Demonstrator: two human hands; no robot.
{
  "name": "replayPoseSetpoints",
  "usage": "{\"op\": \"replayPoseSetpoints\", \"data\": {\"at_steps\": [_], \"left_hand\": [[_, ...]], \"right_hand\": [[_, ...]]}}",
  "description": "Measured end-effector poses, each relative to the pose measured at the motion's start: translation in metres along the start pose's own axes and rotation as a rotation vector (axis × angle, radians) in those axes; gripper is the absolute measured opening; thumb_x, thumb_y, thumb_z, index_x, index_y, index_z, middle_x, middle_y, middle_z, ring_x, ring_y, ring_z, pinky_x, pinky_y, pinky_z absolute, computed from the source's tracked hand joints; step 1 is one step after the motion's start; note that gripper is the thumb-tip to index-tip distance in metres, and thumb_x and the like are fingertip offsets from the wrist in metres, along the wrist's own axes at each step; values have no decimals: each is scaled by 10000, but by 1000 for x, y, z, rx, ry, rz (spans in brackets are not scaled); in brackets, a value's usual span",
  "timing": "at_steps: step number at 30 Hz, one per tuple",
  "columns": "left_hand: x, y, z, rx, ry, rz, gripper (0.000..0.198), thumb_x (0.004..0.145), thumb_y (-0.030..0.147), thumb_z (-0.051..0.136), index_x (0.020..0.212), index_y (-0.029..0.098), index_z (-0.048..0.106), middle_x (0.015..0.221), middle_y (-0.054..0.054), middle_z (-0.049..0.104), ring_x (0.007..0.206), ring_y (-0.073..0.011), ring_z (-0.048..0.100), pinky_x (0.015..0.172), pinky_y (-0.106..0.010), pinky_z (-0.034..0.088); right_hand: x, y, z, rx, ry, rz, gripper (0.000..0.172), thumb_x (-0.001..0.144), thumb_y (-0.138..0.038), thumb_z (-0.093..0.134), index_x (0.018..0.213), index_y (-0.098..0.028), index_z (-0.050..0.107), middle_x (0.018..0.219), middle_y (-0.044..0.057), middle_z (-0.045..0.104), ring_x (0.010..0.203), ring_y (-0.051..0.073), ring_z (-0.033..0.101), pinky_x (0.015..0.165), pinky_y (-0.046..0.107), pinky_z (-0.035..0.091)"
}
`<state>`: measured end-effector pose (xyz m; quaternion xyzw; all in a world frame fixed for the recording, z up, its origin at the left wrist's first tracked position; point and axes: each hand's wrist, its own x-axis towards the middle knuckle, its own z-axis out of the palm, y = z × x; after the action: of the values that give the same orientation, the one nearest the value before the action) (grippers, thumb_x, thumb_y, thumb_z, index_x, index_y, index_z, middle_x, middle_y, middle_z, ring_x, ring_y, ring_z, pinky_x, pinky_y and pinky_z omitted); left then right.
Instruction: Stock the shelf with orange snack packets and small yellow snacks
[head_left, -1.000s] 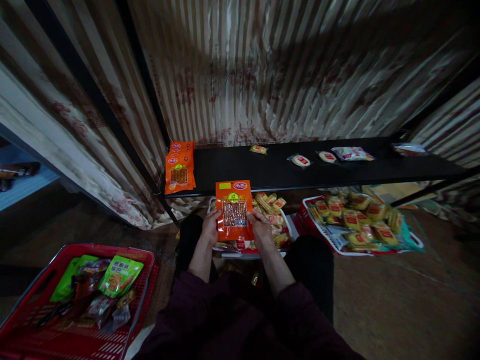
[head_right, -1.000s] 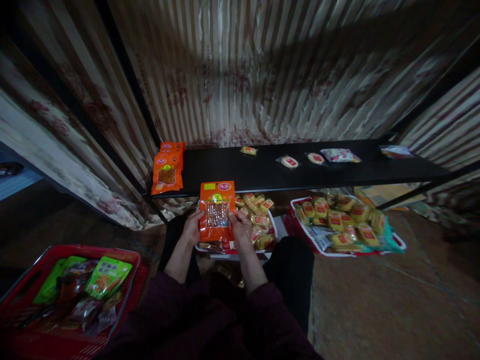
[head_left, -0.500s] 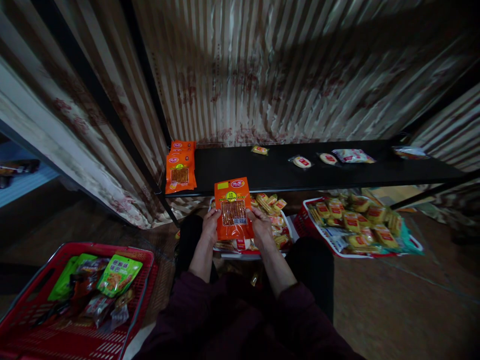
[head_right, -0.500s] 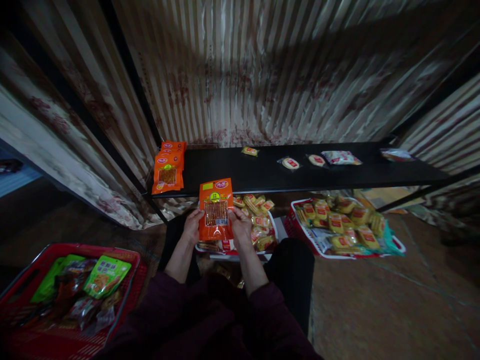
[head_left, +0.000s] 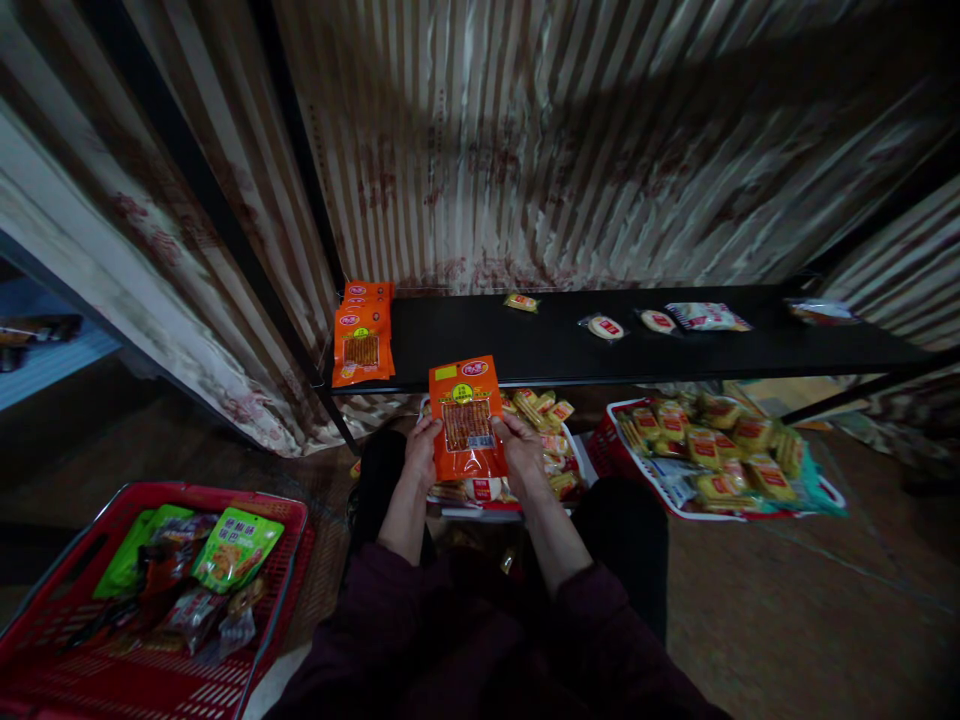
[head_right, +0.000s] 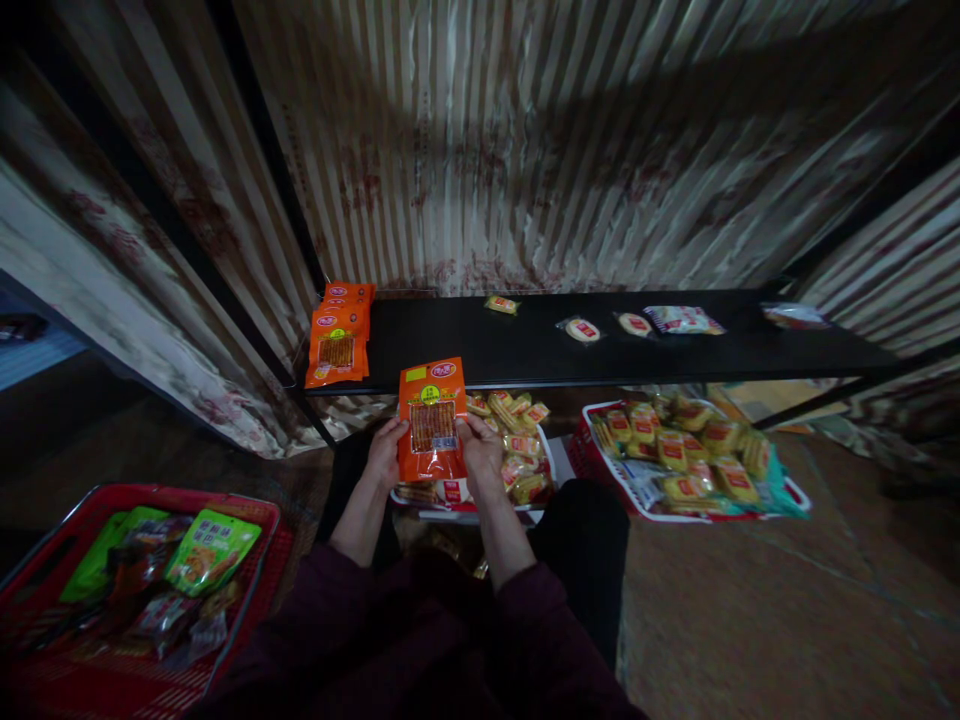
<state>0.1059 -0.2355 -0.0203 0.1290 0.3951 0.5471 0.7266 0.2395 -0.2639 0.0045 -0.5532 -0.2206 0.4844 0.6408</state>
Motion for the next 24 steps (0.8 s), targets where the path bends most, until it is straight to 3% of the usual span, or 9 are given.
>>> {"op": "replayPoseSetpoints", "data": {"at_steps": [8,15,20,24], "left_hand": [[-7,8,2,2,-46,-2,245,571,227,761,780,173,645,726,0,682,679,-147,642,785,-316,503],[-11,12,3,23,-151,-7,368,556,265,778,886,175,643,811,-20,699,786,-197,665,804,-342,499],[-13,10,4,30,-163,0,356,542,283,785,839,174,624,818,-23,693,837,-215,660,817,-346,485],[-17,12,7,64,-171,16,350,555,299,776,849,174,633,818,-21,689,799,-197,651,796,-324,475]], "right_hand": [[6,10,-1,-122,-24,-89,350,615,-392,690,902,-193,666,790,16,715,686,187,634,702,333,507],[13,22,-6,-265,7,-242,451,676,-346,621,1112,-232,605,949,25,707,857,199,637,819,362,495],[13,23,-8,-568,67,-483,321,698,-312,593,994,-224,682,1098,70,661,1055,236,562,993,441,389],[10,21,-5,-708,96,-613,243,730,-295,560,904,-230,716,1083,83,663,1057,242,554,1017,464,356]]}}
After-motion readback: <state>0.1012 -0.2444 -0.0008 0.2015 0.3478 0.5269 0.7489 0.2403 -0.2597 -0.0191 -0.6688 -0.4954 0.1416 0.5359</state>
